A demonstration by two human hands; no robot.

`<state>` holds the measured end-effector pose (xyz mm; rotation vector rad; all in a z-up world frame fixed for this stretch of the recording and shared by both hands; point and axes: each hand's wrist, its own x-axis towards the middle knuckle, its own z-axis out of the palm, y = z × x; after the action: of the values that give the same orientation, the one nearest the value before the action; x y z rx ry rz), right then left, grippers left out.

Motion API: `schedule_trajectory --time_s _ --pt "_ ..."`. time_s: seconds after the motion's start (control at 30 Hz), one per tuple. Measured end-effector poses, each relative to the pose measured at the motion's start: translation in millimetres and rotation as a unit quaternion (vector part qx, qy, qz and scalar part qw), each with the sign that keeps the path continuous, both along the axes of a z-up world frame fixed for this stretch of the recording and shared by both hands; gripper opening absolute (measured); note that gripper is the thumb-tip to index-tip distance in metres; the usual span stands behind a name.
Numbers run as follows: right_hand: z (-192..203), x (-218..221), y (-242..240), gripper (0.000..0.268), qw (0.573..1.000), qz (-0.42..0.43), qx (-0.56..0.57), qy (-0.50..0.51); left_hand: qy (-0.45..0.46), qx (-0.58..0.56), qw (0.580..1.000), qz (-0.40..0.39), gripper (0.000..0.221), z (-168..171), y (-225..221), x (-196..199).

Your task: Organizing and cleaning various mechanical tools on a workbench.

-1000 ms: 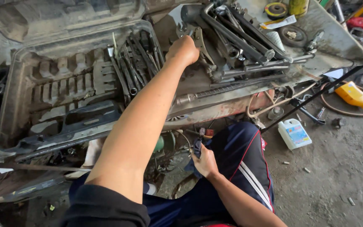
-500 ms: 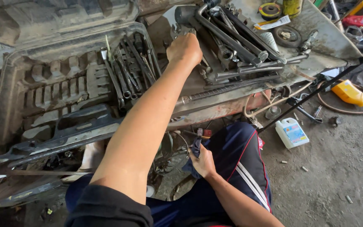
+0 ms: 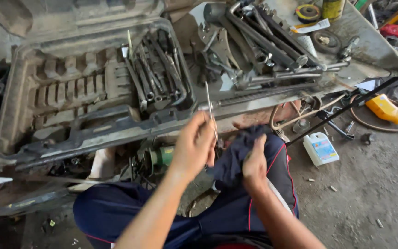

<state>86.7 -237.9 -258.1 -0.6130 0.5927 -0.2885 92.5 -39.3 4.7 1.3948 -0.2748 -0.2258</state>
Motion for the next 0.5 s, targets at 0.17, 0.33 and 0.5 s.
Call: schedule_trajectory --time_s 0.17,0.33,0.5 --pt "215.4 -25.4 80.9 0.005 0.832 0.155 -0.509 -0.159 -0.205 0.312 0.927 0.038 0.036 -2.1 20.2 -32.9" --pt "246.1 -24.8 92.1 0.011 0.864 0.145 -0.469 -0.111 -0.197 0.368 0.907 0.050 0.015 -18.5 40.1 -60.4" --pt "243.0 -37.4 109.0 0.013 0.872 0.167 -0.456 -0.056 -0.084 0.258 0.956 0.110 0.009 -26.4 48.7 -69.3"
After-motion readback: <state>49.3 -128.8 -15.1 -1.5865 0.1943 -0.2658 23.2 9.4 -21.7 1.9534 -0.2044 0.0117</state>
